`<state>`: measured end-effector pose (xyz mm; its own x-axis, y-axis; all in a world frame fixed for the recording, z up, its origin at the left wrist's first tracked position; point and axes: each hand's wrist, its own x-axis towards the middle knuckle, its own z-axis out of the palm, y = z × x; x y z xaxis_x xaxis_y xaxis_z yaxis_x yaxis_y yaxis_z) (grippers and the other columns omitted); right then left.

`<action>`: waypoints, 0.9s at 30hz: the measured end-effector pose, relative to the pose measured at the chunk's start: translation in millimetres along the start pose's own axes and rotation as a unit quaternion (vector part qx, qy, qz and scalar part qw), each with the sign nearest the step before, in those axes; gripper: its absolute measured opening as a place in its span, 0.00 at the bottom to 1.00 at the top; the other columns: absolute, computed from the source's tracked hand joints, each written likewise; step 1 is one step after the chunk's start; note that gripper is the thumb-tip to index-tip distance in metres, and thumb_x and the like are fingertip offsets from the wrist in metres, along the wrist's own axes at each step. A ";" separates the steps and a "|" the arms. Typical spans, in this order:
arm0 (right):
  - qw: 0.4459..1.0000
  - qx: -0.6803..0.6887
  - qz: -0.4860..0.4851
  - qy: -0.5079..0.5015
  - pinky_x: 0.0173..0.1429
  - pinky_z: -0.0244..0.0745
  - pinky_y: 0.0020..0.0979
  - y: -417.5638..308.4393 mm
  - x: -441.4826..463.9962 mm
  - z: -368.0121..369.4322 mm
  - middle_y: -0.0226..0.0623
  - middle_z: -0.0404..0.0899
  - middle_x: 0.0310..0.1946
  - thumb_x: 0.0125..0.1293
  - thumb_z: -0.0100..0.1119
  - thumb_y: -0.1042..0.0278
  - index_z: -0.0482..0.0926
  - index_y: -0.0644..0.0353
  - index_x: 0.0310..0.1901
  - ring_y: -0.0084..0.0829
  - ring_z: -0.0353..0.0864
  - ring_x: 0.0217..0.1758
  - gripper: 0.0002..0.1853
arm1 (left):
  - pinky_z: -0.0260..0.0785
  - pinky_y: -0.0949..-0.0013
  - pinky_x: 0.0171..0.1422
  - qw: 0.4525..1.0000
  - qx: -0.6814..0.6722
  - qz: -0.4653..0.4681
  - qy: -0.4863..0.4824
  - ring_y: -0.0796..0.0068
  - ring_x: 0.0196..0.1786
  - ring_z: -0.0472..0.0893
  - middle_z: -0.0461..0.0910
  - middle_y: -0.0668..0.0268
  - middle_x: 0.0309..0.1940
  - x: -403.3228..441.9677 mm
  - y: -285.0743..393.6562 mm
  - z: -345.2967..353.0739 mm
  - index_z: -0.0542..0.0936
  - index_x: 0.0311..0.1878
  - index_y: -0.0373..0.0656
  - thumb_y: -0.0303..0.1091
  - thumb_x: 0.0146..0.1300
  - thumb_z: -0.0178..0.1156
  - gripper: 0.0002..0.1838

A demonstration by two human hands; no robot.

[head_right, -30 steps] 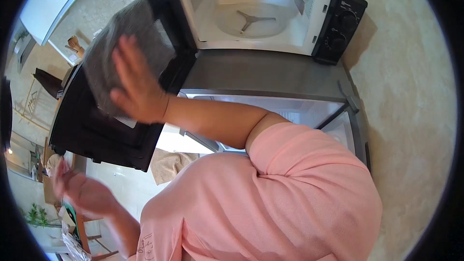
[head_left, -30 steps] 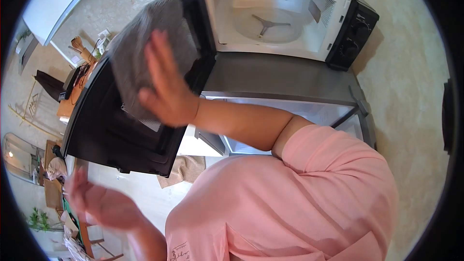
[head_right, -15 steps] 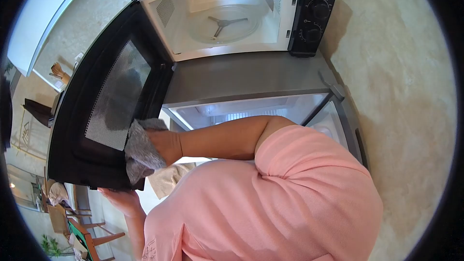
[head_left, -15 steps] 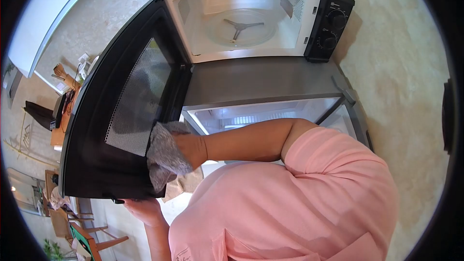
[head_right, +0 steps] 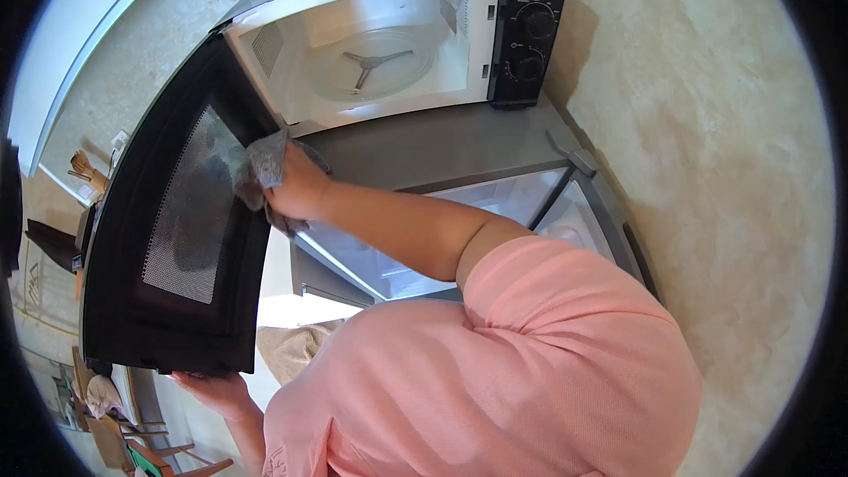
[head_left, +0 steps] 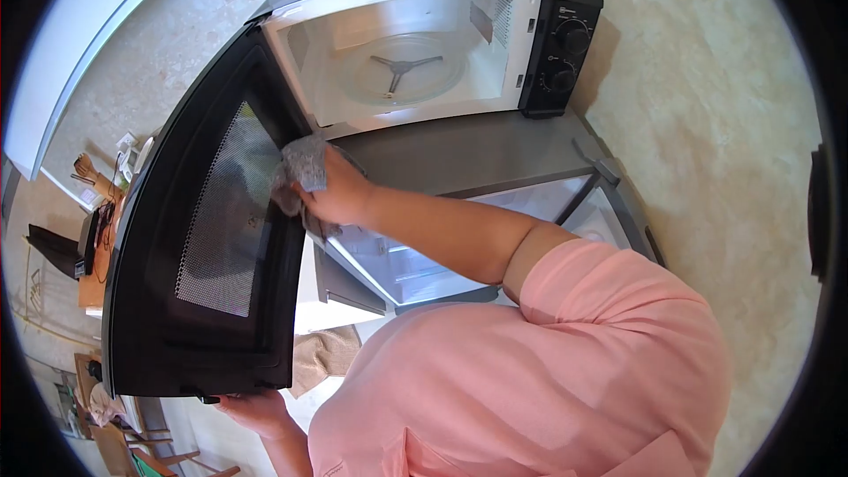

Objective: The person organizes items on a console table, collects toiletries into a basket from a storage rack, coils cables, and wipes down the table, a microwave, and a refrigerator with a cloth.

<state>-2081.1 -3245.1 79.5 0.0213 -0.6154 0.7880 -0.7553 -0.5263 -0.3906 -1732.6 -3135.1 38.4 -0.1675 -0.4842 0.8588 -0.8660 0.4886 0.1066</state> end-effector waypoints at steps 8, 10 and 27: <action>0.991 -0.127 -0.031 0.007 0.59 0.71 0.45 12.1 7.5 -25.9 0.49 0.76 0.51 0.53 0.60 0.67 0.76 0.61 0.49 0.54 0.74 0.50 0.19 | 0.67 0.55 0.66 0.879 -0.359 -0.305 0.082 0.52 0.62 0.71 0.63 0.48 0.64 12.7 22.5 4.6 0.46 0.74 0.40 0.35 0.63 0.63 0.44; 0.992 0.016 -0.027 -0.124 0.56 0.72 0.43 25.3 8.0 -24.1 0.50 0.75 0.52 0.55 0.60 0.64 0.76 0.62 0.50 0.51 0.76 0.49 0.20 | 0.70 0.55 0.63 0.837 -0.446 -0.306 0.085 0.52 0.60 0.74 0.64 0.47 0.63 7.9 19.5 7.0 0.46 0.74 0.40 0.31 0.60 0.67 0.46; 0.929 0.253 0.222 0.154 0.53 0.71 0.43 75.7 73.5 0.8 0.61 0.78 0.42 0.71 0.38 0.66 0.76 0.71 0.44 0.47 0.77 0.45 0.18 | 0.65 0.58 0.68 0.951 -0.293 -0.097 0.036 0.58 0.63 0.71 0.67 0.48 0.62 2.0 27.5 1.5 0.53 0.70 0.34 0.43 0.69 0.58 0.37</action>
<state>-2136.2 -3330.6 107.5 -0.4659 -0.6811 0.5649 -0.2385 -0.5181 -0.8214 -1757.4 -3123.7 42.4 0.0188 -0.5658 0.8243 -0.4629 0.7259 0.5088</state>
